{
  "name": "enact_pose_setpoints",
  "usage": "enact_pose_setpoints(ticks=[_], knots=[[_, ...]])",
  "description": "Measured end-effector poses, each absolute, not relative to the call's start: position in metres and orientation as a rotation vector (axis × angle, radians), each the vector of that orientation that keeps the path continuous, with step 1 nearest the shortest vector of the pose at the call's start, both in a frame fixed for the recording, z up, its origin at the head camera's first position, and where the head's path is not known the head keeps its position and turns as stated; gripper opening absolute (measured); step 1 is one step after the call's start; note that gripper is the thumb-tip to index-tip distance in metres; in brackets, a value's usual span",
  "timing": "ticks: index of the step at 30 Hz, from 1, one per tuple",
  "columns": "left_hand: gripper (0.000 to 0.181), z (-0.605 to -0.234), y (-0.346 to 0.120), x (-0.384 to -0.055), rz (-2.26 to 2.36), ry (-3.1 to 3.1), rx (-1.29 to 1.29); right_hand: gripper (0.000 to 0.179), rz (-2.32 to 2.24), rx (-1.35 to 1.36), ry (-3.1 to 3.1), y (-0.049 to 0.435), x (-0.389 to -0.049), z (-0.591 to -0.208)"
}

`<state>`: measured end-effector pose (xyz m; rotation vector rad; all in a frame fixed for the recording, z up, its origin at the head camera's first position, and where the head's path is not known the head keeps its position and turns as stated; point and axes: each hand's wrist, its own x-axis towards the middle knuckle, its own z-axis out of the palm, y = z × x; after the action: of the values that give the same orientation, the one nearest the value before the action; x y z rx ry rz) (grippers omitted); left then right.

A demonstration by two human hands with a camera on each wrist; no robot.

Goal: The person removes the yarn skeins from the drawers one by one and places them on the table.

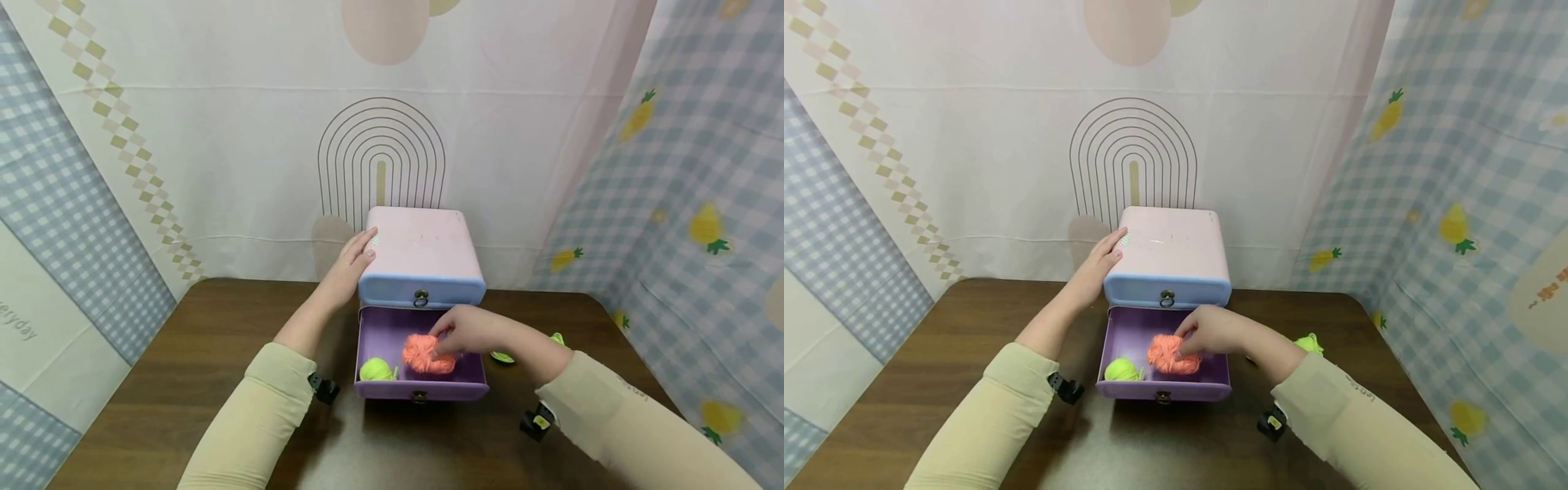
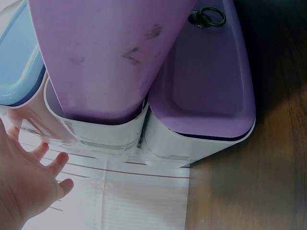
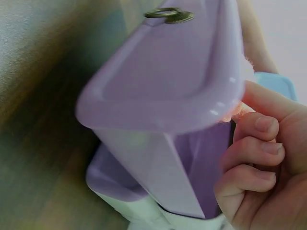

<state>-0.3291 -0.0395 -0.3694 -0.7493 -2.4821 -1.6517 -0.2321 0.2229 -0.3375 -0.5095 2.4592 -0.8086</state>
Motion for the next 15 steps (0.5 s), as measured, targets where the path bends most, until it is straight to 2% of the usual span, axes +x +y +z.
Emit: enact_pose_setpoints(ticks=[15], knots=[[0.054,-0.369,-0.040,-0.330,-1.641,-2.493,-0.751,0.025,-0.882,-0.426,2.473,0.256,-0.229,-0.304]])
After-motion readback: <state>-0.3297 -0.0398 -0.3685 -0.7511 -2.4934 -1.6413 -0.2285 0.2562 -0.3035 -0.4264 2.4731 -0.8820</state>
